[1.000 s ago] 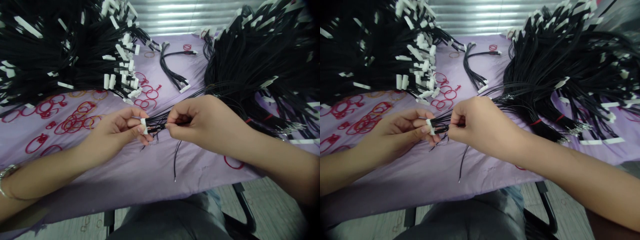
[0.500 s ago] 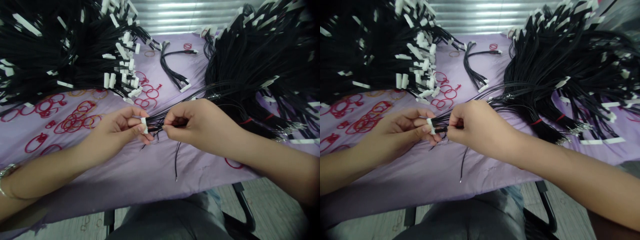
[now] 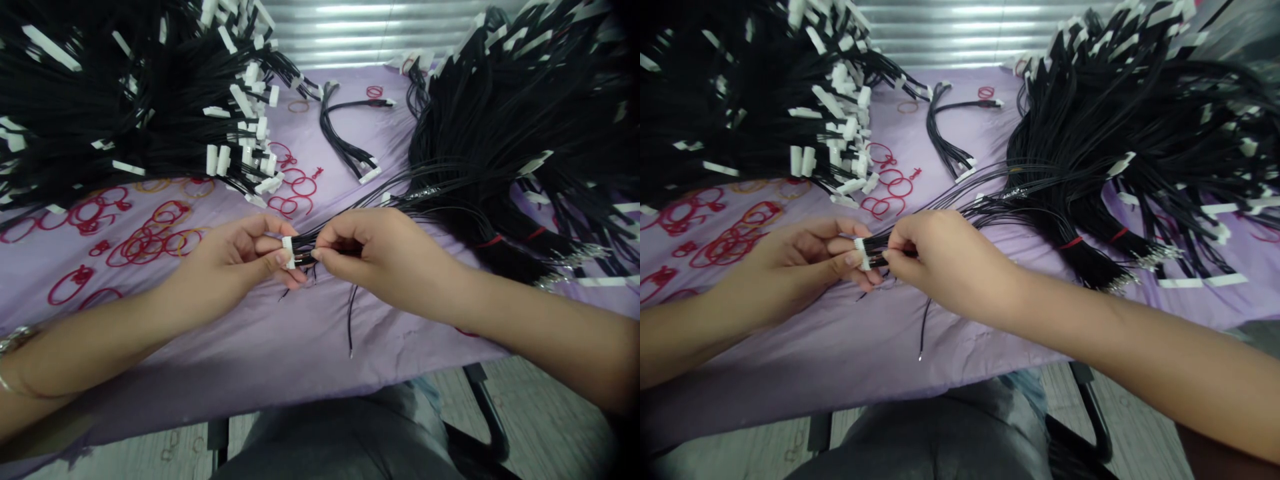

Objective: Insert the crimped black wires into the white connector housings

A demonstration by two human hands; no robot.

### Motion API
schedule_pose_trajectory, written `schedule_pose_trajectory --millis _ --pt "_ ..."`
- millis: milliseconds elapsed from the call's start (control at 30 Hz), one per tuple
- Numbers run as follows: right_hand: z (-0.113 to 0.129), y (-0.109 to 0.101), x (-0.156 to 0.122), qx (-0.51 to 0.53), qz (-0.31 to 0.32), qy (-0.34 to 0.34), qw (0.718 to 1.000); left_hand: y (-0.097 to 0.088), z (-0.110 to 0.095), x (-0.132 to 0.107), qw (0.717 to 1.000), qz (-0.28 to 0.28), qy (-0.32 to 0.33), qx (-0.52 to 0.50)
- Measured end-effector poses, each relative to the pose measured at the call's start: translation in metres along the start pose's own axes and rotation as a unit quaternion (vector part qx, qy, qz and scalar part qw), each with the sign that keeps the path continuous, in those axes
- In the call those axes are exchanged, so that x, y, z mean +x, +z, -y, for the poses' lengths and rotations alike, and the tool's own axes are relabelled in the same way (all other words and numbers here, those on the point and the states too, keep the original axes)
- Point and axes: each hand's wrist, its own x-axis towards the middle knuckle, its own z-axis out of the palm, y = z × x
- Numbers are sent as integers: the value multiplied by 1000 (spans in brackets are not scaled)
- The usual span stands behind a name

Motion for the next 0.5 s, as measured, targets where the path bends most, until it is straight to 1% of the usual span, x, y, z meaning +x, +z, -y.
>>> schedule_pose_trajectory --millis 200,500 --pt "-2 2 0 -13 -6 -34 999 -1 1 0 1000 -1 -3 -9" --pt "-3 6 -2 -15 -10 -34 999 1 2 0 999 -6 -12 -35"
